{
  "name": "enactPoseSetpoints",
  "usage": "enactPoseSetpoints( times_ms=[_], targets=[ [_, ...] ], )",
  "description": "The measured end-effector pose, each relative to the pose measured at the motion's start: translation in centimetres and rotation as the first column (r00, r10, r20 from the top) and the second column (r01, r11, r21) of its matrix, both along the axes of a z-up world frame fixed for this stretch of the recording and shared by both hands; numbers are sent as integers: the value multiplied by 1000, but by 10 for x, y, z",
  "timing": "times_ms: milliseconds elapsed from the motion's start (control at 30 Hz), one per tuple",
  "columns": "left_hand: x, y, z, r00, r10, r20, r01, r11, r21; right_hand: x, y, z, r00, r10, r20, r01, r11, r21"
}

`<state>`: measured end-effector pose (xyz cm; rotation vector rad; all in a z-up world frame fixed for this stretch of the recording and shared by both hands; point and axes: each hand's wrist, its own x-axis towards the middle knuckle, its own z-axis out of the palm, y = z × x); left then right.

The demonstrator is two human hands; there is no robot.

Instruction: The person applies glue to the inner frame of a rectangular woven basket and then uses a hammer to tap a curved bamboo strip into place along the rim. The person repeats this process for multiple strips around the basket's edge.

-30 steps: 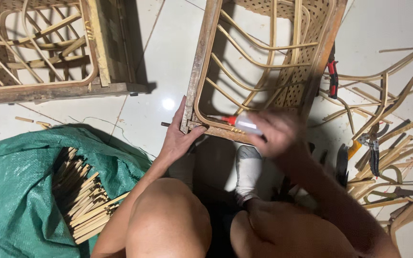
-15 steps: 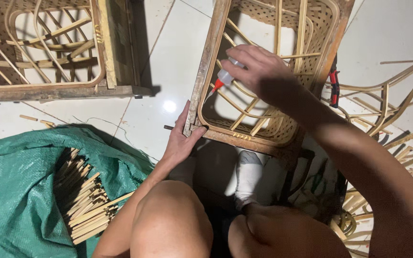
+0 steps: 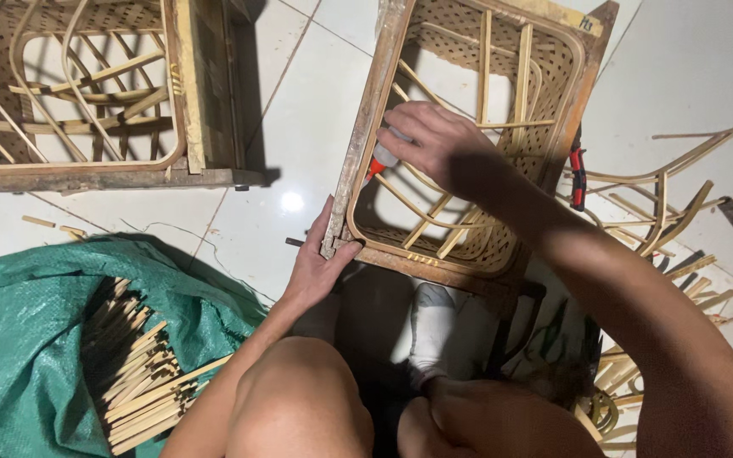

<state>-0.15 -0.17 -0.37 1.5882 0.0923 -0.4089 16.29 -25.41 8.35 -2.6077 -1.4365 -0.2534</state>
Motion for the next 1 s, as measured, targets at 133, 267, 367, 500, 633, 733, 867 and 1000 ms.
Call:
enactPoseSetpoints(
  times_ms=[133, 267, 367, 500, 633, 733, 867, 1000],
  targets=[
    [1, 0, 2, 1000, 0, 9, -1, 999, 44, 16, -1, 1, 999, 32, 22, -32, 999, 26],
    [1, 0, 1, 1000, -18, -12, 19, 997, 72, 38, -14, 2, 990, 26, 137, -33, 998, 51],
    [1, 0, -3, 1000, -11, 0, 11, 999, 35, 48, -25, 0, 999, -13, 40, 8, 993, 115],
    [1, 0, -3, 1000, -14, 5, 14, 999, 45, 50, -26, -4, 999, 14, 53, -21, 992, 126],
    [2, 1, -2, 999, -35, -39, 38, 996, 82, 50, -20, -6, 998, -1, 67, -3, 998, 57],
    [2, 1, -2, 996, -45, -78, 53, 994, 99, 54, -21, -7, 996, 3, 93, -4, 1000, 14],
    [0, 2, -2, 999, -28, -20, 29, 997, 75, 73, -27, -4, 992, 32, 126, -27, 999, -46],
    [0, 0, -3, 1000, -8, 2, 8, 998, 57, 92, -41, 8, 988, -63, 143, 75, 994, -80]
  ],
)
